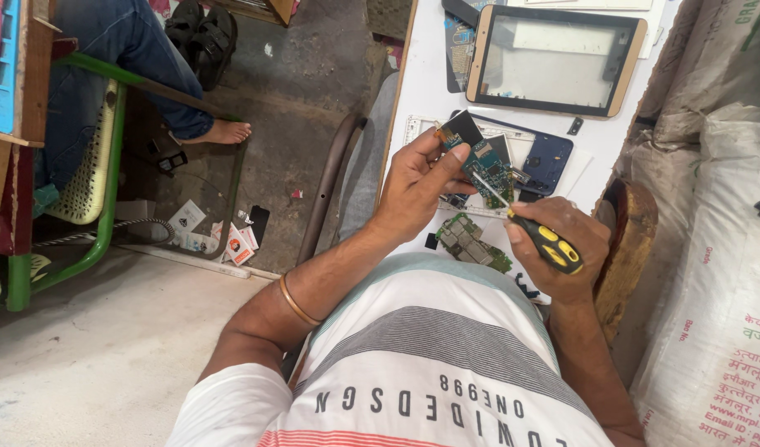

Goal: The person sits at a repair bench and uses a screwdriver to work on a disassembled smartphone motherboard, prying and adjusting components on the board. They hold the board in one hand while manipulating it with the screwdriver, with a tablet frame and other phone parts laid out on the bench.

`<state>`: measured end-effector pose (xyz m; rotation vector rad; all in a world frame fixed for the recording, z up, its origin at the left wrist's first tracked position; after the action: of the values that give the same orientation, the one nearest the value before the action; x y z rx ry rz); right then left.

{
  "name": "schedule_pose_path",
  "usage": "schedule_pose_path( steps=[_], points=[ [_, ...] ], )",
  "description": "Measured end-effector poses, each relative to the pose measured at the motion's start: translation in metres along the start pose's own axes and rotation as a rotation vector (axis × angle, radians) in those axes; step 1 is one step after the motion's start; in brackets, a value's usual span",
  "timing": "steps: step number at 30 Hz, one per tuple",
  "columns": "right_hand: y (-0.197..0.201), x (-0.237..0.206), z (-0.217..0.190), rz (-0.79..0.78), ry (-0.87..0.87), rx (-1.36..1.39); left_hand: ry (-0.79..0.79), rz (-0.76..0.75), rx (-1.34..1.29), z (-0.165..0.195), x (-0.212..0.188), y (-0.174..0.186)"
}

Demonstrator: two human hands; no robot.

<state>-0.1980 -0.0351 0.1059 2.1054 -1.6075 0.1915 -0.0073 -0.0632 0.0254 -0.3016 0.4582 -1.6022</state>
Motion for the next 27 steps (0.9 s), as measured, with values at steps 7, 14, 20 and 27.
schedule_pose_path(
  steps=[7, 14, 20, 27],
  points=[
    [0.004, -0.001, 0.003, 0.022, -0.05, 0.07, 0.019, 0.01, 0.023, 0.001, 0.0, 0.003],
    [0.006, -0.003, 0.003, -0.013, -0.006, 0.029, 0.039, -0.031, 0.063, -0.004, 0.001, -0.002],
    [0.017, -0.017, 0.023, 0.236, -0.111, 0.326, 0.093, -0.004, 0.019, -0.006, 0.005, 0.004],
    [0.0, -0.017, 0.044, 0.252, -0.228, 0.428, 0.097, -0.204, 0.184, 0.003, -0.006, -0.017]
  ],
)
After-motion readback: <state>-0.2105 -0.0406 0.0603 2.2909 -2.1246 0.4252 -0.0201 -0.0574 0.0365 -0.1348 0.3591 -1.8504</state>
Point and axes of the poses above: each hand's wrist, its own x-axis towards the middle knuckle, its own y-axis out of the back of the hand, z = x × y, the point moved 7 cm from there along x, towards the middle knuckle, and after that the axes turned 7 degrees about x, right-handed, at the moved point
